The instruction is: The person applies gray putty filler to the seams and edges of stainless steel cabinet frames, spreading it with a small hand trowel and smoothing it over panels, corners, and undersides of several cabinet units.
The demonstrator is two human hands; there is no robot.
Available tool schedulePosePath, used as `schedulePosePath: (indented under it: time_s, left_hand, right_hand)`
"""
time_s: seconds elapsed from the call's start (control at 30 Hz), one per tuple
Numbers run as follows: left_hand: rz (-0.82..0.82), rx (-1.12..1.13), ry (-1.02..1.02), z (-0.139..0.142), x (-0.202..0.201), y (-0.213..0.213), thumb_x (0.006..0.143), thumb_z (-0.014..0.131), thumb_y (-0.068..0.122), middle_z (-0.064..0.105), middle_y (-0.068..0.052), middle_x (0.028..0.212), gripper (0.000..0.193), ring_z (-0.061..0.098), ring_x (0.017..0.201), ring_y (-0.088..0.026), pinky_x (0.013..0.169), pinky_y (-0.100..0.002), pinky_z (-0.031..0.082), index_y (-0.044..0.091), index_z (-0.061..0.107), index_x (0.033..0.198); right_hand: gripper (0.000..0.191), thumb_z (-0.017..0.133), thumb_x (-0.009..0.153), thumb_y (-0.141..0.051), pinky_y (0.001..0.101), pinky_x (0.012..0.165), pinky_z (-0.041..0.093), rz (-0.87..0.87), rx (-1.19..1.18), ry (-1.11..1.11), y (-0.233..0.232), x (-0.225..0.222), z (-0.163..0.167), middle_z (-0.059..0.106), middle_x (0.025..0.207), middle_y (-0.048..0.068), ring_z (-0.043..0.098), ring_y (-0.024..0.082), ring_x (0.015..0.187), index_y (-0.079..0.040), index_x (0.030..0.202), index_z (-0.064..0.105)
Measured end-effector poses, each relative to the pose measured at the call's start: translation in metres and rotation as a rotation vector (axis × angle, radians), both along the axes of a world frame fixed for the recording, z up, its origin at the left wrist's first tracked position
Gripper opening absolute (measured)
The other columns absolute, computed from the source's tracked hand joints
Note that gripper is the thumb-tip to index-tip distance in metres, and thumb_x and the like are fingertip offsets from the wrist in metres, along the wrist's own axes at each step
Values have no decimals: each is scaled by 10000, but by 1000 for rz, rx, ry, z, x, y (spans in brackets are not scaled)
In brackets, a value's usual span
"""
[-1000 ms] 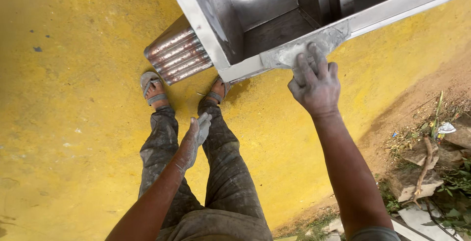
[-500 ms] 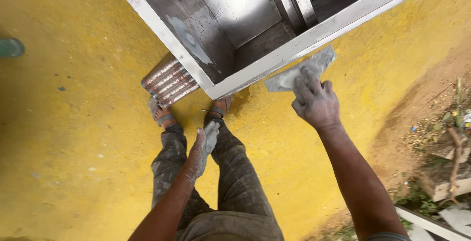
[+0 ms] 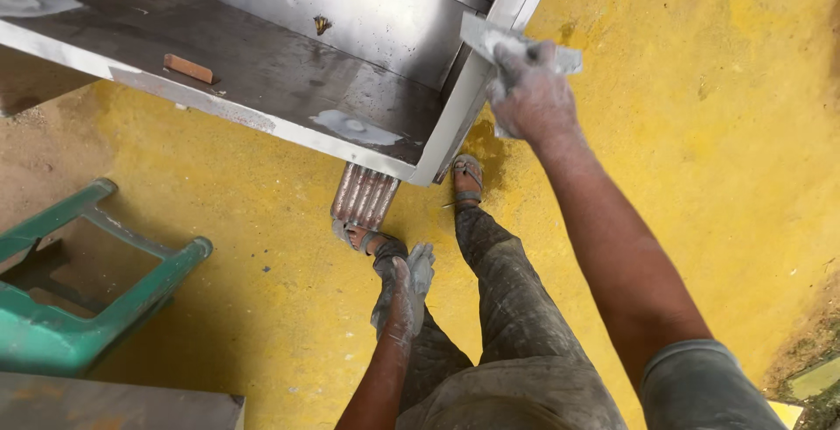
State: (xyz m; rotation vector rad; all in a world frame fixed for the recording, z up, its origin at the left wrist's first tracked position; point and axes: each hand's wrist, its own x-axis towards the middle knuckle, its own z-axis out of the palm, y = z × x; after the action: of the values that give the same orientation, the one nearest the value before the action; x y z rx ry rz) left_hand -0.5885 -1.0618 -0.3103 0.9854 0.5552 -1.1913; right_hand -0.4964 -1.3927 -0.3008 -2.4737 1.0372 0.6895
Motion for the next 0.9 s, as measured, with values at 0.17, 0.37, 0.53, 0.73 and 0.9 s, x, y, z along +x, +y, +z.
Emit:
schedulePosePath:
  time_s: [0.17,0.37,0.53,0.73,0.9]
  left_hand:
    - [84,40,0,-3,11,84,970,283,711,365,-175,1646,928,346,1504,-312,1251,-454,201,25,283,1596]
    - [116,102,29,-27,9,183,949,307,742,332,-171,1660,964,331,1514,-290,1259,-444,176,29,268,1597]
    - [245,84,29,-50,-3,218,934,318,759,340,-164,1658,990,343,1502,-303,1252,-454,184,25,279,1596]
    - [432,46,-12,-57,-9,208,950,349,757,354,-192,1655,1007,338,1519,-328,1257,-450,203,-13,290,1596]
    - [543,99,-18,-66,-20,166,912,271,788,246,-162,1687,1034,223,1566,-289,1262,-424,154,27,206,1609]
  right_hand:
    - [561,659,960,-398,481,986,557,-81,110,38,107,-26,5,411,1461,179,661,351,1060,-256,1490,544]
    - [577,648,930,-382,530,1029,532,-135,171,-22,196,-83,-38,417,1507,198,626,424,1154,-249,1486,569]
    - [526,523,1030,-450,547,1137,387,55,518,331,256,-127,-54,424,1505,172,501,370,1330,-245,1513,494]
    - [544,734,840,-300,449,1032,510,404,445,-55,234,-107,28,545,1463,75,544,296,1291,-129,1348,638]
    - [495,712,746,-180,439,805,559,1290,129,-214,157,10,48,588,1465,42,589,340,925,-147,1240,720]
